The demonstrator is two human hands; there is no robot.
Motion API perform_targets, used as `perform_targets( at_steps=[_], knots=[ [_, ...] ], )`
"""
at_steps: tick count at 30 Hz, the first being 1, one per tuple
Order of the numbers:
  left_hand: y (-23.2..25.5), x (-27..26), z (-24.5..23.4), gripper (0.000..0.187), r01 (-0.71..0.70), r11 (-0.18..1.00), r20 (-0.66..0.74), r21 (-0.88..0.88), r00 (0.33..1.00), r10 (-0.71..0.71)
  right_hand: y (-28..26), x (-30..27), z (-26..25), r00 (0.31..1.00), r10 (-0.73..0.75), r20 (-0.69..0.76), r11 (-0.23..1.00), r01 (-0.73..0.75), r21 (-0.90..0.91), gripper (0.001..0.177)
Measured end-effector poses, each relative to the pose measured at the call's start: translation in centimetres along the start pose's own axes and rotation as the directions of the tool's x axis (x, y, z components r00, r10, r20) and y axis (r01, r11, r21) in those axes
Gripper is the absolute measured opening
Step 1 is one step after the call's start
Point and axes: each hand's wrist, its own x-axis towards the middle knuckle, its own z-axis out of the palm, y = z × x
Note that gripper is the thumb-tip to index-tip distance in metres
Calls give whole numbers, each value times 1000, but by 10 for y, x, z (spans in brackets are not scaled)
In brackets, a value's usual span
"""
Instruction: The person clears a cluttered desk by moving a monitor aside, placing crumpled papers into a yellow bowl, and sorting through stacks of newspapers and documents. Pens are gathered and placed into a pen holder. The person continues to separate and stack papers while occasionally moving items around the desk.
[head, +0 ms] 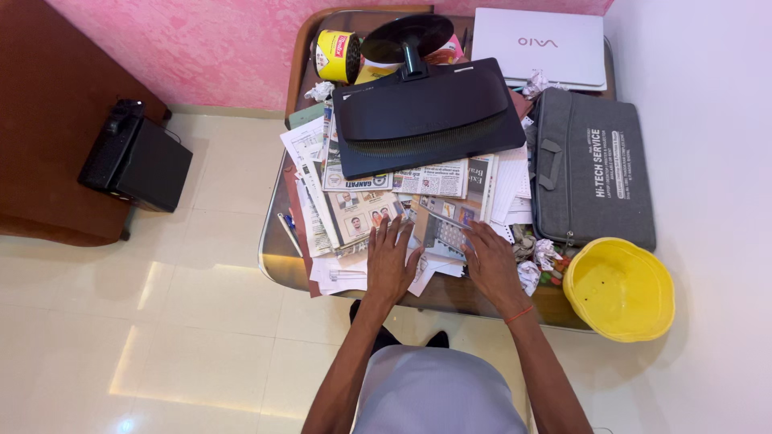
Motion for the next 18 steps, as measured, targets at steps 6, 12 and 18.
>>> perform_targets(
  at_steps=[6, 12, 18],
  knots=[
    [1, 17, -48, 84, -16, 1000, -28, 0, 999, 16, -37, 16, -24, 998, -26, -61, 990, 17, -139, 55],
    [-20, 39, -74, 89, -33, 999, -9, 41, 999, 33, -55, 34, -28, 995, 29, -93, 980, -47, -194, 62],
    [-37, 64, -83, 88, -80, 996, 40, 40, 996, 79, -56, 45, -25, 989, 114, -99, 971, -132, -198, 64]
  ],
)
